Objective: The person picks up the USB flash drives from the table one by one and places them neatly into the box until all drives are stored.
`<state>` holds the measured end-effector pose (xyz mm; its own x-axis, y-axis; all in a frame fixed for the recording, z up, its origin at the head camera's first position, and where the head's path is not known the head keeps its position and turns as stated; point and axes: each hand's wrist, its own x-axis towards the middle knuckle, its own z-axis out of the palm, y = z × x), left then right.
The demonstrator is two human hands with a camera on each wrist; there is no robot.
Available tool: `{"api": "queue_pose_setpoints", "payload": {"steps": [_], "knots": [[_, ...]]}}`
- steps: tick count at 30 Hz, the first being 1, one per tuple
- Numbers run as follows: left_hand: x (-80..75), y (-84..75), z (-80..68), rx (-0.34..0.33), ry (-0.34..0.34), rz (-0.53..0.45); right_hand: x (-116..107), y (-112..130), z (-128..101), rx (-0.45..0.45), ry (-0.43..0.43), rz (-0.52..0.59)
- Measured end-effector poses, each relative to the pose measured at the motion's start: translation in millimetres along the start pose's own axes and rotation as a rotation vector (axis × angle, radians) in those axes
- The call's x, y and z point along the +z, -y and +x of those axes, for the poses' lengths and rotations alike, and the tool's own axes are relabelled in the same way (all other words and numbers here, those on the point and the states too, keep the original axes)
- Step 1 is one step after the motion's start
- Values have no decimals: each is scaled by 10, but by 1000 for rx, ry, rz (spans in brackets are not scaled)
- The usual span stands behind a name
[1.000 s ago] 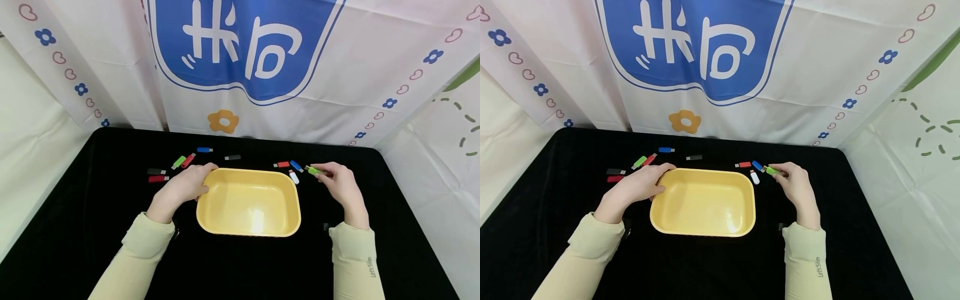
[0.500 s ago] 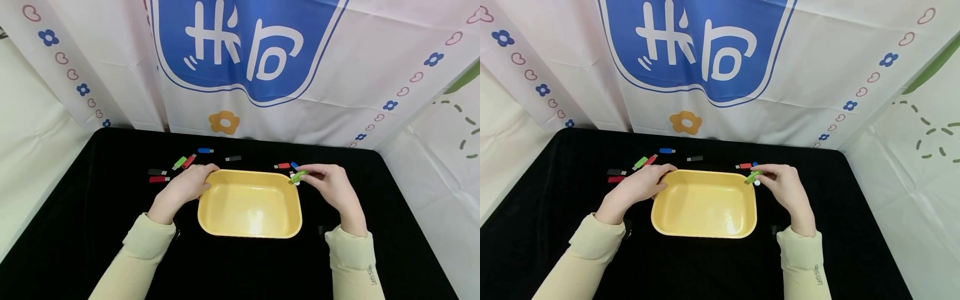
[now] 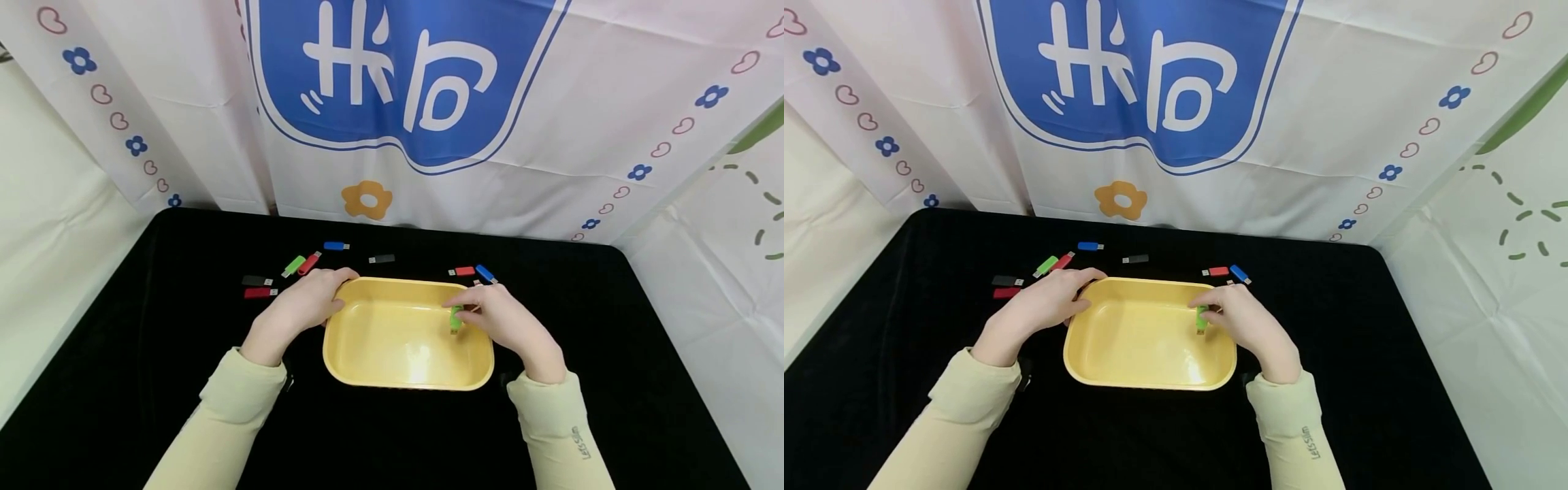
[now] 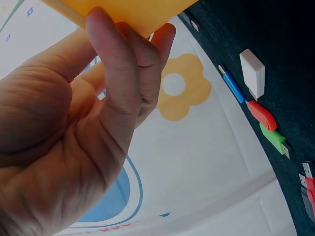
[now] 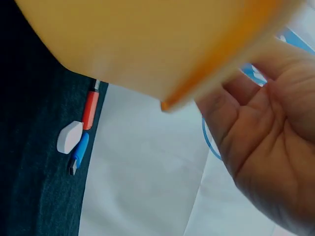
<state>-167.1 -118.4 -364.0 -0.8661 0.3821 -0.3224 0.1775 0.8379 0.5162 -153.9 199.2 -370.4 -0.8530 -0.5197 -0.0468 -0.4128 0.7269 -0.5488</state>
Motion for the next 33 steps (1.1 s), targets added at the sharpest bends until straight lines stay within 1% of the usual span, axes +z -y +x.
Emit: {"api": "queue_pose_setpoints", "payload": {"steps": [7,10,15,20,22,25,29,33], "knots": [[6,1,-9,1,2,-27,122,48,52,37,90,-87],[6,2,-11,8,0,-28,182,66,87,30,95,-145],[2,5,-12,10,-1,-25,247,97,112,31,77,-205],[0,13,-16,1,0,-32,298,101,144,16,96,-277],[-2,14,-19,-1,1,-37,316,101,157,10,100,-290],[-2,14,-21,-4,3,-42,340,102,163,-7,86,-323],[-1,14,-19,-6,2,-36,367,93,165,-56,44,-384],[-4,9,-19,-7,5,-34,383,89,159,-79,7,-422]]}}
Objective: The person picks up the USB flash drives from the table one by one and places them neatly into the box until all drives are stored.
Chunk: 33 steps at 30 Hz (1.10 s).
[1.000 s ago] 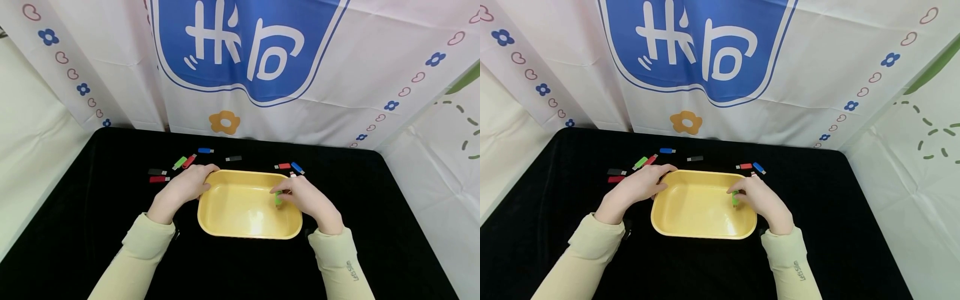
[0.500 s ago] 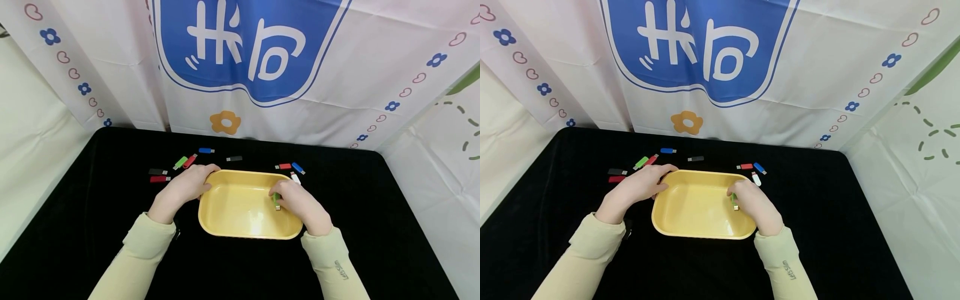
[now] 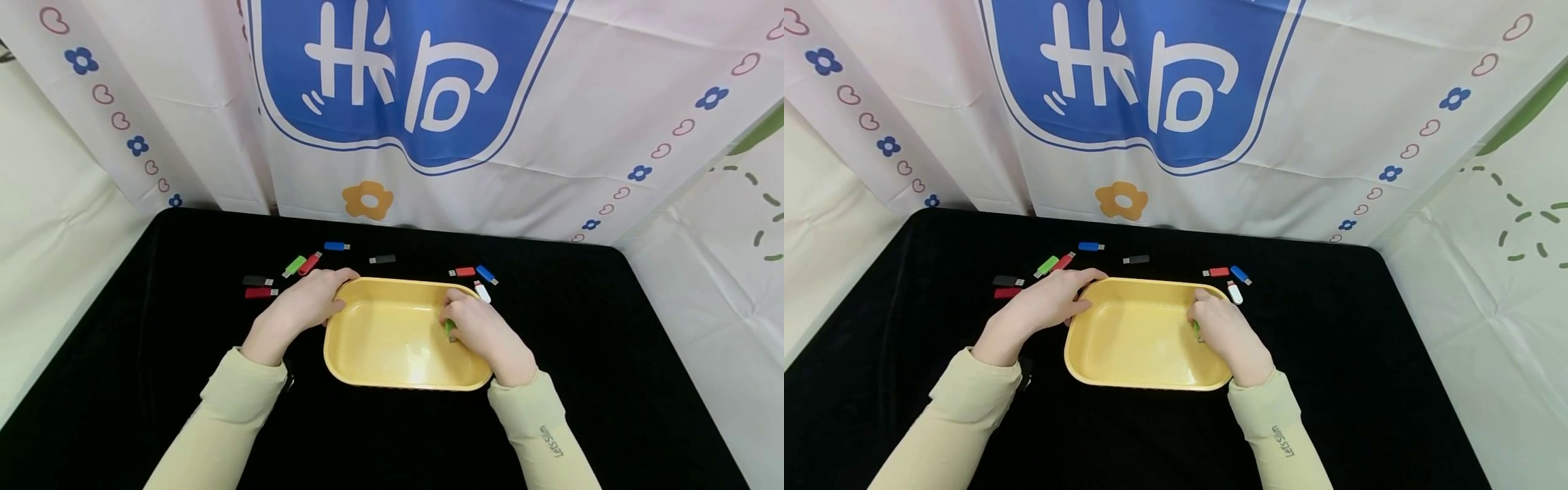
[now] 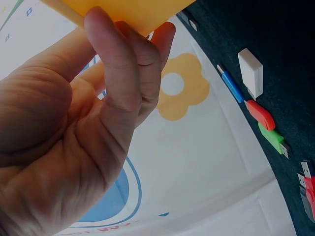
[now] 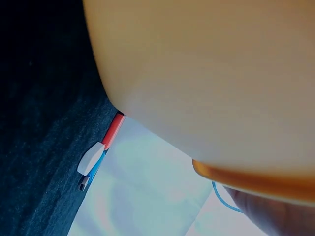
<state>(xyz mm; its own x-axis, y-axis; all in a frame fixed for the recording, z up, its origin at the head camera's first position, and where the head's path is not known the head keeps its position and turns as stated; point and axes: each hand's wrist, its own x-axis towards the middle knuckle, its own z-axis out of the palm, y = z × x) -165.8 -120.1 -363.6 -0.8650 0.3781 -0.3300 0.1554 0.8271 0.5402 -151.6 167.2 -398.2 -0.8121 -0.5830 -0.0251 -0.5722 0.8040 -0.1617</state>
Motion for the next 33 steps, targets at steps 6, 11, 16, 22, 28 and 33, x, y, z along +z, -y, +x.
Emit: {"api": "queue_pose_setpoints", "payload": {"steps": [6,11,16,22,28,33], "knots": [[-3,-1,0,5,-1,-2,9,9,4,-7,-39,-44],[-2,5,4,10,-2,-16,4,41,8,26,-43,-80],[0,18,12,0,3,-19,2,59,5,42,-46,-111],[0,17,16,-6,4,-20,-2,53,-1,22,-31,-128],[-3,6,12,-13,6,-23,-1,45,-11,1,-36,-118],[-1,9,14,-12,7,-26,2,52,-24,8,-34,-138]]}}
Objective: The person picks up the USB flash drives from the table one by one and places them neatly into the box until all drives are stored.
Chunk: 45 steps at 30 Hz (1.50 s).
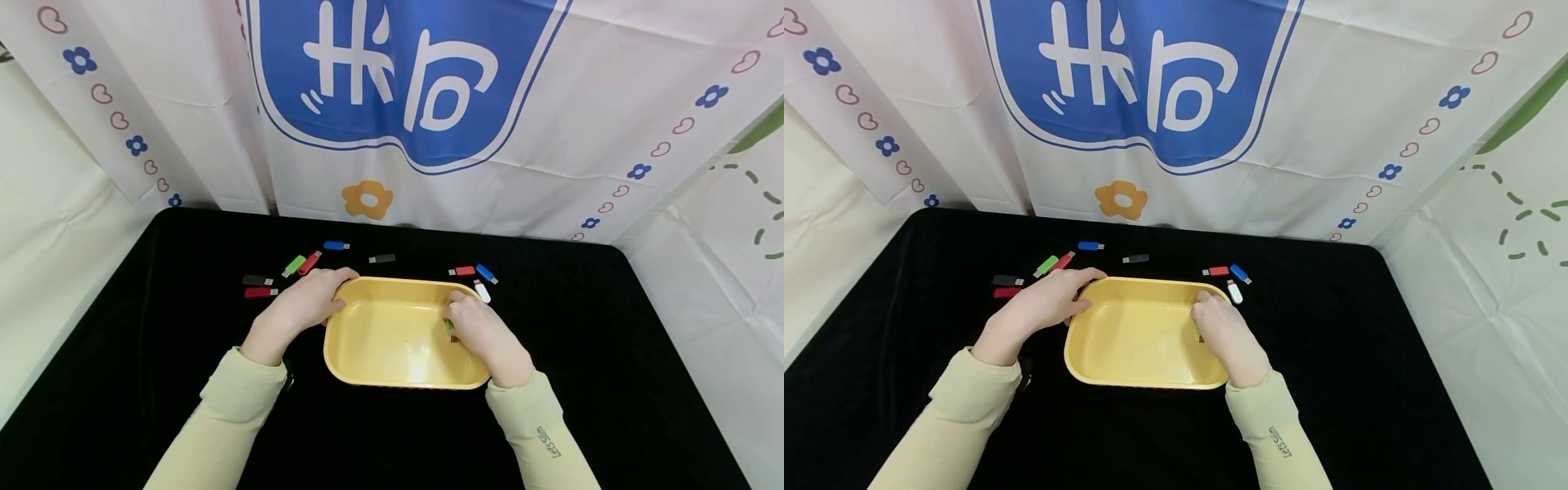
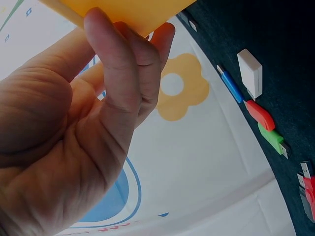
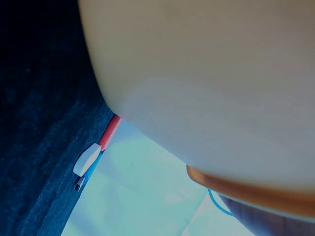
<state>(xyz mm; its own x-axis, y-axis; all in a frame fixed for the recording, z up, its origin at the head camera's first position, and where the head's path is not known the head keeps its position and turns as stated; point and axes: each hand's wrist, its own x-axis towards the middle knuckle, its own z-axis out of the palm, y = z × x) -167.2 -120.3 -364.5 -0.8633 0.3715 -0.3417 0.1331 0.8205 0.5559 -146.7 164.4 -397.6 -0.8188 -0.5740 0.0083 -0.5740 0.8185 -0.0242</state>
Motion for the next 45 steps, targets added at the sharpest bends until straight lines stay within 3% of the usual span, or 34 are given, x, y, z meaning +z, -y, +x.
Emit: {"api": "queue_pose_setpoints", "payload": {"steps": [11,22,29,37,41,45], "knots": [[5,26,9,18,-18,-5,10,12,5,25,24,38],[-18,51,-6,17,-24,-14,7,19,-4,18,-6,18],[-16,45,-1,1,-19,-14,-66,22,10,78,14,88],[-12,46,16,2,-15,-17,-220,-150,-56,156,-161,300],[-22,35,10,0,-13,-21,-276,-294,-117,222,-228,345],[-27,36,-4,6,-14,-14,-272,-466,-167,302,-241,362]]}}
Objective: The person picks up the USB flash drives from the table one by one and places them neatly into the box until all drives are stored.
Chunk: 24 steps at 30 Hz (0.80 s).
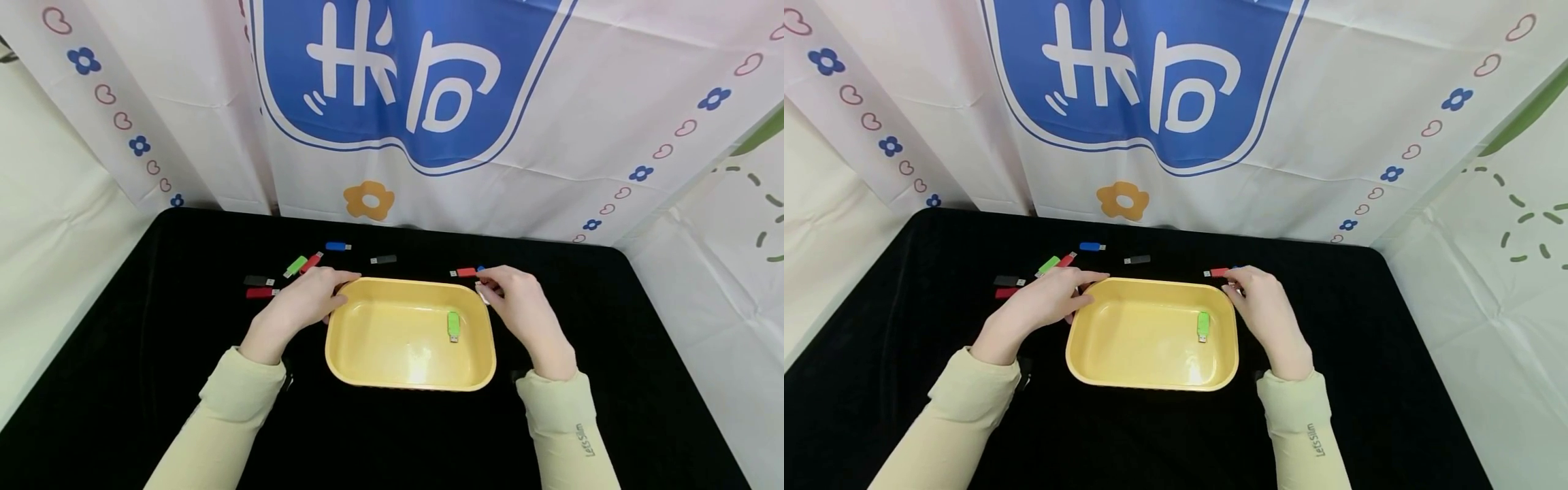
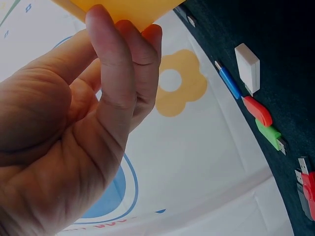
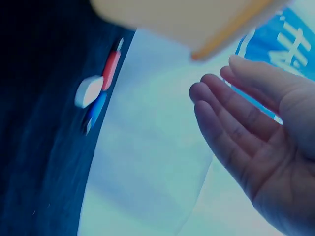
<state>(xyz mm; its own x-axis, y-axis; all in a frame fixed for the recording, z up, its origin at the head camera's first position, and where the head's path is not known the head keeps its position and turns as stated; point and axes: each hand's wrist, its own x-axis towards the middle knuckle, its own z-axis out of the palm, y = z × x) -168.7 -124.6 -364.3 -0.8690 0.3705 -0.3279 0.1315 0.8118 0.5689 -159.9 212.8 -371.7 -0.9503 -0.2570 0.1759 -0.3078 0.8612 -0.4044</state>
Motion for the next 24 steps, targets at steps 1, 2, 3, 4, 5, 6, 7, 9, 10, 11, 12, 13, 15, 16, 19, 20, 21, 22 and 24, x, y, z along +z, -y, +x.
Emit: {"api": "queue_pose_setpoints", "payload": {"steps": [1,2,3,4,5,6,7,9,10,11,12,13,15,16,19,20,21,22,24], "knots": [[2,4,0,-3,-1,1,-8,-46,3,14,-6,6],[5,7,1,-1,0,3,-11,-95,8,29,-11,8],[6,11,1,0,-1,4,-11,-141,13,39,-22,8],[7,14,1,1,-1,6,-5,-188,15,47,-31,8],[7,16,1,3,-1,9,2,-231,17,55,-38,10],[7,18,4,1,-1,12,13,-272,21,65,-45,9],[9,19,5,0,-1,15,28,-308,26,77,-47,9],[11,22,8,0,-1,19,65,-371,34,103,-35,8],[13,23,11,-1,-2,21,84,-396,39,117,-22,12],[16,24,14,-1,-3,22,102,-415,46,131,-5,16],[17,23,16,0,-4,21,121,-432,54,142,13,18],[18,21,17,2,-5,21,141,-444,62,150,31,23],[18,18,19,5,-6,22,178,-462,78,164,65,30],[17,15,18,7,-7,24,193,-462,83,168,78,34],[12,10,13,9,-5,27,232,-459,96,174,113,28],[11,9,12,8,-3,26,240,-451,96,172,121,23],[8,8,10,10,-2,27,248,-442,97,166,129,16],[7,7,8,8,-2,25,256,-433,96,156,142,5],[8,7,7,4,-2,21,272,-414,91,137,173,-27]]}}
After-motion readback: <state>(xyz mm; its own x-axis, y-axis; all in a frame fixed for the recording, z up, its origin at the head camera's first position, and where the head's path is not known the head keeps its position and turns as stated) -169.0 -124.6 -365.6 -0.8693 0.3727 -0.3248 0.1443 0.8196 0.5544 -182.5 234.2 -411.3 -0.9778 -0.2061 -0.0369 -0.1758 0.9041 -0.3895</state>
